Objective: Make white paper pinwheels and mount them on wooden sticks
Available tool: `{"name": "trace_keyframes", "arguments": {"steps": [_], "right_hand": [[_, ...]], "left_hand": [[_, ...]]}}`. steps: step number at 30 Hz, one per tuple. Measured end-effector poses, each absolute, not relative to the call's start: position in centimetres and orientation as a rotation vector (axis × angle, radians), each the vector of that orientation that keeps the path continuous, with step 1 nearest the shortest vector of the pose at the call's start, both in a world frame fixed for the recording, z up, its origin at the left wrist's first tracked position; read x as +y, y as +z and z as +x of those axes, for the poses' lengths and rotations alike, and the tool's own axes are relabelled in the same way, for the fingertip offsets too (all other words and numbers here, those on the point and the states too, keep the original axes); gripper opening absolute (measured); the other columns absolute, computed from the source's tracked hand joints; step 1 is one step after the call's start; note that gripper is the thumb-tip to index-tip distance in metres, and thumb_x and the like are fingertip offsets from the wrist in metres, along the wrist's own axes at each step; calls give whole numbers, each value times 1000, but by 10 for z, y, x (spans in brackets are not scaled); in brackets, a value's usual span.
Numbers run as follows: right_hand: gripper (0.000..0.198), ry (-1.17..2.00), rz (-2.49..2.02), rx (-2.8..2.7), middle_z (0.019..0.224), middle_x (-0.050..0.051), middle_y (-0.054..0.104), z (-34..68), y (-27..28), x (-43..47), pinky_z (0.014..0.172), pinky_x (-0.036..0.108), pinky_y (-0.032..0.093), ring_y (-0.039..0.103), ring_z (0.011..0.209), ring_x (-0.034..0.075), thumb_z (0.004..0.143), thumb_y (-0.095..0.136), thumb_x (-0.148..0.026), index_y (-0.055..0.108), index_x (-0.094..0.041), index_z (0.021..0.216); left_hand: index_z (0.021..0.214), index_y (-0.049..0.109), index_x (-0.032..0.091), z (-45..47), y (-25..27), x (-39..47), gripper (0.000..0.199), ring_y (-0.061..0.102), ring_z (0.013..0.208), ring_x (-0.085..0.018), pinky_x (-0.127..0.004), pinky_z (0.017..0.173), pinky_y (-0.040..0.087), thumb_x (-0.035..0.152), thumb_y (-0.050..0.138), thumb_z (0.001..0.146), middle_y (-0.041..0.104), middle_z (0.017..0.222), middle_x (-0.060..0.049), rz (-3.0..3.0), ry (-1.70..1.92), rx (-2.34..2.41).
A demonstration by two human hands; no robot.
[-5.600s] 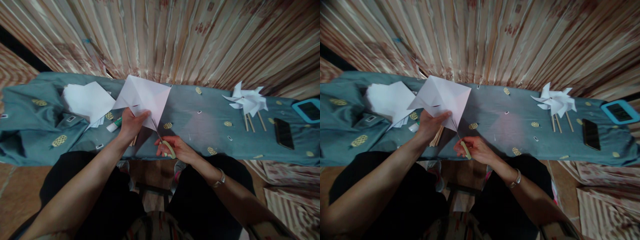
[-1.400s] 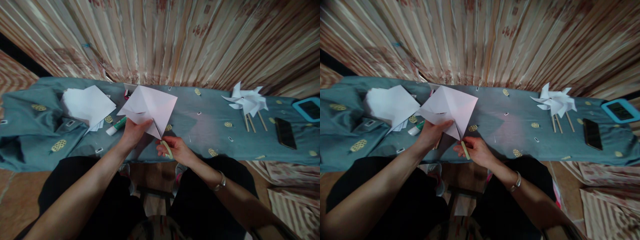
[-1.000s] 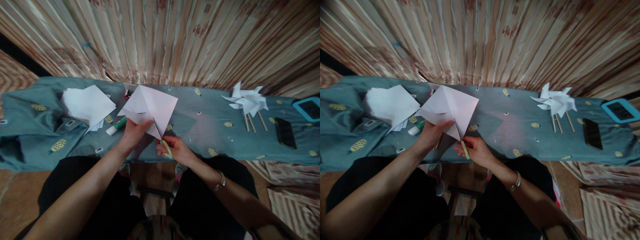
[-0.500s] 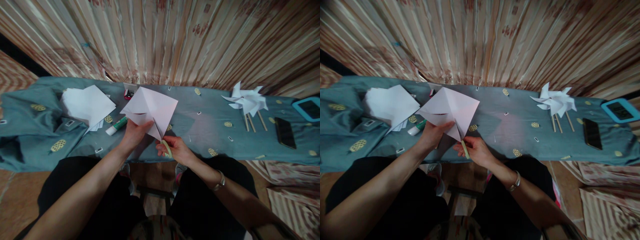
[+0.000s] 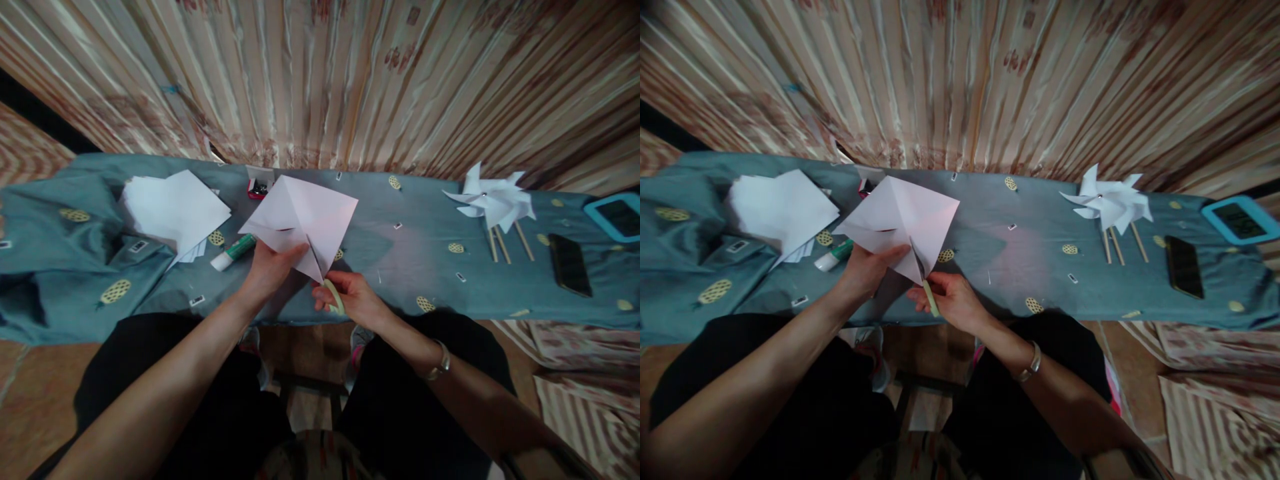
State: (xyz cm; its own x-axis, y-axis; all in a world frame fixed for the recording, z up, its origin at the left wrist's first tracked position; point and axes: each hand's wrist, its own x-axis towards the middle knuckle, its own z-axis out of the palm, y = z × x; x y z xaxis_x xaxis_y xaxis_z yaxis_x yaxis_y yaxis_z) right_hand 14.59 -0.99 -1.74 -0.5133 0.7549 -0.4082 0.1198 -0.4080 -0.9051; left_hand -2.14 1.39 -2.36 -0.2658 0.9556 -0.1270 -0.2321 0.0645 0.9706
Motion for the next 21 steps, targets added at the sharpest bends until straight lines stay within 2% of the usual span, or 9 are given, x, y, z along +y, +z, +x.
{"name": "trace_keyframes", "arguments": {"steps": [7, 21], "right_hand": [[39, 1940, -1206, -1421, 63, -1, 66, 148, -20, -9, 51, 20, 42, 54, 53, 8, 69, 77, -51, 67, -16, 84], [37, 1942, -1231, -1390, 58, -2, 64, 146, -20, -9, 49, 21, 40, 52, 51, 8, 66, 79, -50, 66, -17, 76]], "left_hand": [[89, 65, 14, -20, -22, 13, 40, 63, 80, -21, -36, 77, 54, 28, 77, 54, 71, 92, -8, 836, 1399, 1344], [83, 66, 16, -21, -23, 13, 33, 63, 78, -22, -35, 73, 55, 30, 77, 56, 71, 86, -7, 852, 1400, 1364]]}}
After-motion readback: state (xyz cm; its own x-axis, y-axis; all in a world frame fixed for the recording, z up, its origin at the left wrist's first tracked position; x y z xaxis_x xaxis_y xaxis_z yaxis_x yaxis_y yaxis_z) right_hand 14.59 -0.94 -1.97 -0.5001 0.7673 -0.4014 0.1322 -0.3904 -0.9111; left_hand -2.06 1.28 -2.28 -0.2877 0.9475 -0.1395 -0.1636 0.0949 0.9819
